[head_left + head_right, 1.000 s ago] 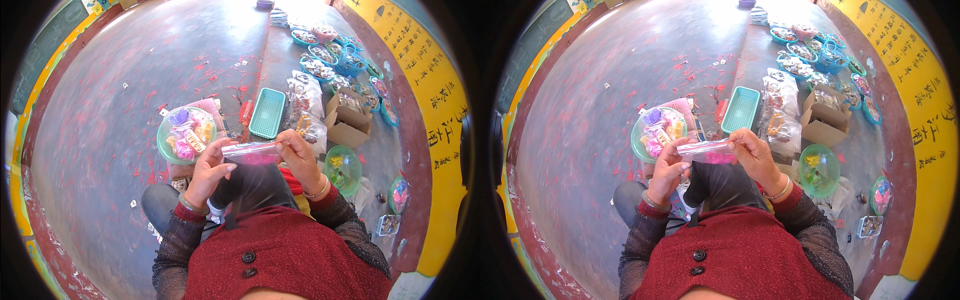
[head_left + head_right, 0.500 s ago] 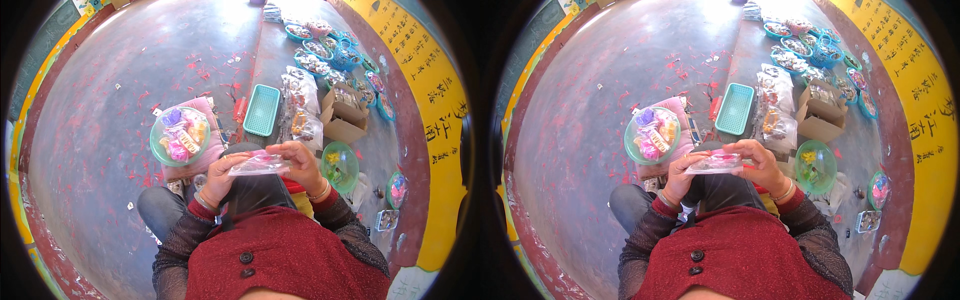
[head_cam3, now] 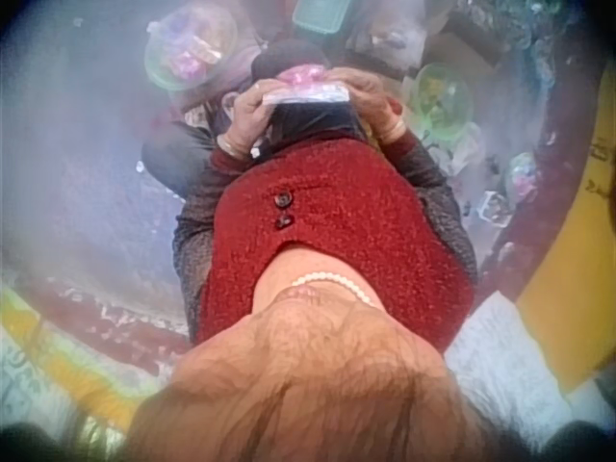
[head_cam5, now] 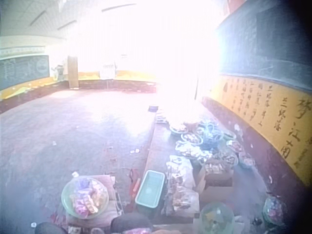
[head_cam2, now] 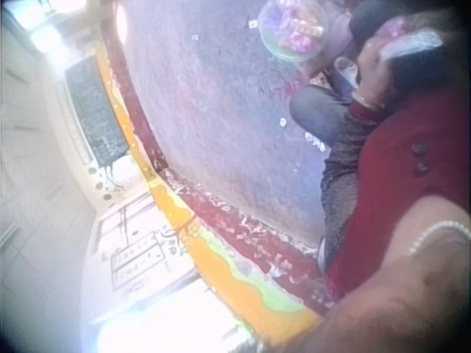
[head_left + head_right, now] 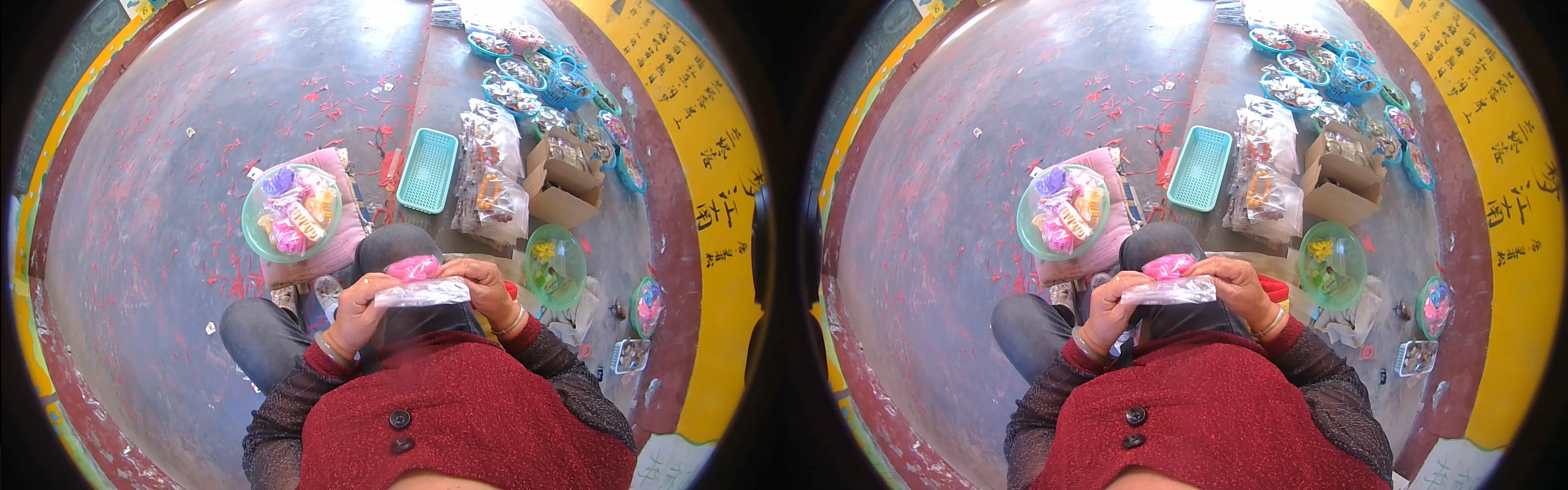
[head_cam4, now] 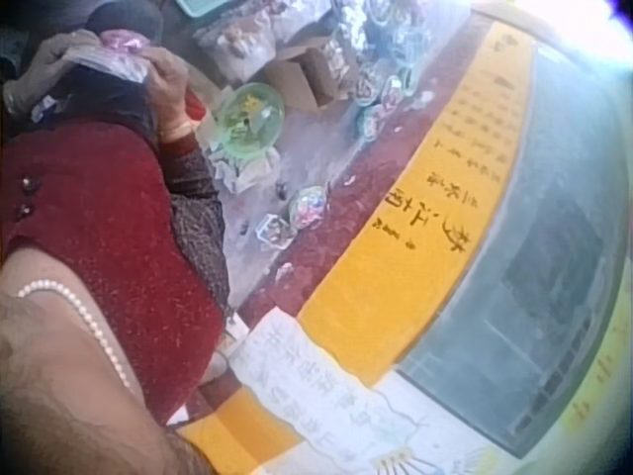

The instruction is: The person sits on the floor and packs colorful, small items into clear plastic bags. They pick up items from a green bowl, place them into bags, and seal the bags by hand. The person handles pink and yellow items, placing the sealed bags back into the bowl.

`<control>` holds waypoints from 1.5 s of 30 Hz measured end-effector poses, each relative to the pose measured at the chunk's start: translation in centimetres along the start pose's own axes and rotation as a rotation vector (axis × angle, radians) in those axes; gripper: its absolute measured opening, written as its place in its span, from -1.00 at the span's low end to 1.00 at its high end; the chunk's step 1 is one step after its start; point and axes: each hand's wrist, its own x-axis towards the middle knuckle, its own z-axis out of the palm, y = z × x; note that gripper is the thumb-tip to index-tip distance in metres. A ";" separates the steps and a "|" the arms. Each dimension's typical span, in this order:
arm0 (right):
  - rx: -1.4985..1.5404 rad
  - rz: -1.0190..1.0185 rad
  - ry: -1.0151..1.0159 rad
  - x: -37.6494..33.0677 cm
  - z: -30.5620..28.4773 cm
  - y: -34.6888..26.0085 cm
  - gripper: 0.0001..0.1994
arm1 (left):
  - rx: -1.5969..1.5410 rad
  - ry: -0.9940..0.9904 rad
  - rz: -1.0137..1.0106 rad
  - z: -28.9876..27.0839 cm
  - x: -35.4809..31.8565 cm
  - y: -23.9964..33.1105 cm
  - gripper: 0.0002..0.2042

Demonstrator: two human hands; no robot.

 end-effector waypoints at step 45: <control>-0.680 -0.301 -0.147 2.4 1.5 1.6 -0.54 | -0.447 0.323 -0.752 0.9 1.7 -3.8 -0.86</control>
